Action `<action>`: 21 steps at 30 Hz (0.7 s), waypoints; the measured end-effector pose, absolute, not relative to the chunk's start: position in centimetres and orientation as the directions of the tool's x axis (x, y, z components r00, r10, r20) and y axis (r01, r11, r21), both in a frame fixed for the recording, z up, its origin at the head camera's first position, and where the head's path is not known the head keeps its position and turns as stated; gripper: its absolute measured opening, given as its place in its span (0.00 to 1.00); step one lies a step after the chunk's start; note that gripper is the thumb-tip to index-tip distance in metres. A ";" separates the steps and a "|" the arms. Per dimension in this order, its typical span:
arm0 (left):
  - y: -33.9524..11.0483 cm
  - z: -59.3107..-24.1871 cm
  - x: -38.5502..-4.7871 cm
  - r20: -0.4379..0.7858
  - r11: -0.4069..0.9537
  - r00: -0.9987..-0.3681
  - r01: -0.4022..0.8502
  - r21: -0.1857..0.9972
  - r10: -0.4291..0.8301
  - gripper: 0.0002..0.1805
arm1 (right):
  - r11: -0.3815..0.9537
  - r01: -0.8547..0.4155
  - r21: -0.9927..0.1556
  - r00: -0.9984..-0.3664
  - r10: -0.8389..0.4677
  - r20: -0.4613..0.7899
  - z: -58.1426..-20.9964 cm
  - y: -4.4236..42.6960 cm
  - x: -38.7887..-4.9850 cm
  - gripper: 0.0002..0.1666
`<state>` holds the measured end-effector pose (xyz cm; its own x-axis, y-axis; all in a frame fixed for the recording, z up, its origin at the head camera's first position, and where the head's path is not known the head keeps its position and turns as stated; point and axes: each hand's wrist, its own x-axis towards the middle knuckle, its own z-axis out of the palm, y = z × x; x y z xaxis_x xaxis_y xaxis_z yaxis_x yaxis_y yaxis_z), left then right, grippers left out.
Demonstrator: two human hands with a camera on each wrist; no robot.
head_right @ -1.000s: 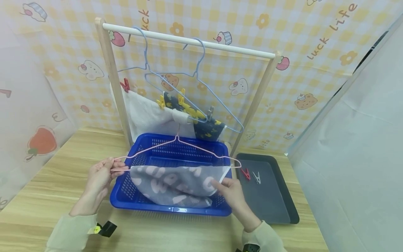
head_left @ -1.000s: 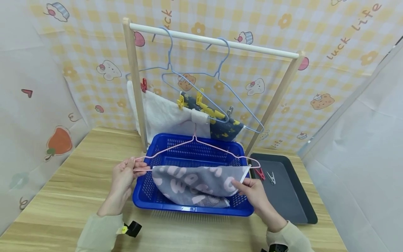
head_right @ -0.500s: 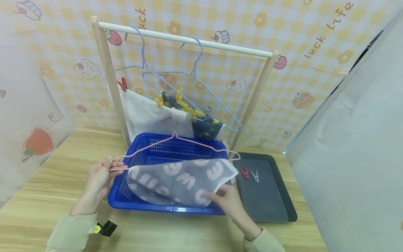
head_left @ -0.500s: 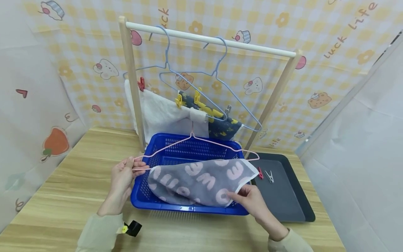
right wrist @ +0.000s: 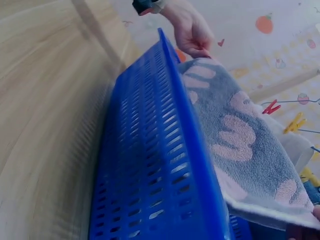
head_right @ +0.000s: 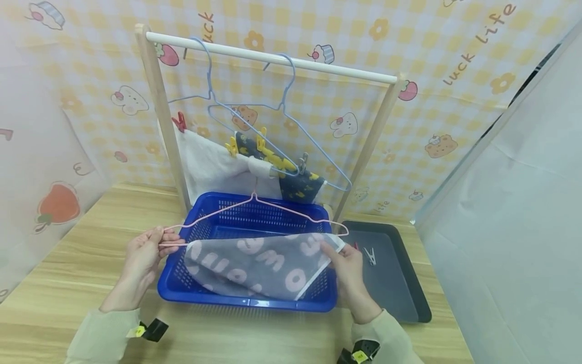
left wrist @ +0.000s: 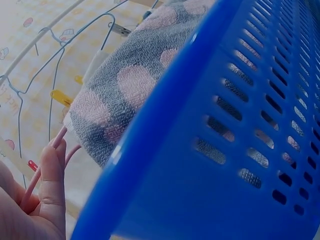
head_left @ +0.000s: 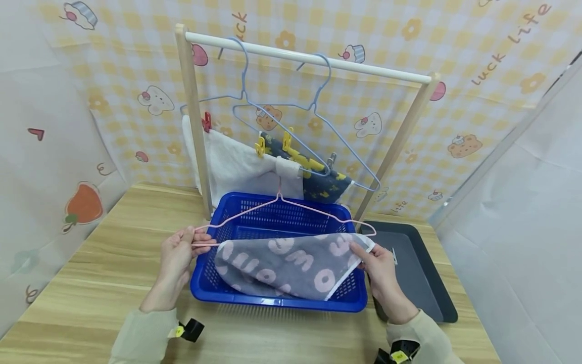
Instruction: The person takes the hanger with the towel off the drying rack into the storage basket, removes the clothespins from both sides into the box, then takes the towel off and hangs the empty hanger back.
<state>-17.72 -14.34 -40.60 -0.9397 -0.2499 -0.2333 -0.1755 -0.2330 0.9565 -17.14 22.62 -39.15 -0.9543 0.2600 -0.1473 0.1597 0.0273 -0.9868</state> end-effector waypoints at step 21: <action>-13.8 -40.6 -17.8 -0.250 -0.306 -0.933 -0.167 0.937 -0.257 0.18 | 0.560 -0.200 -0.804 -0.946 -0.324 0.010 -40.1 22.9 -15.4 0.09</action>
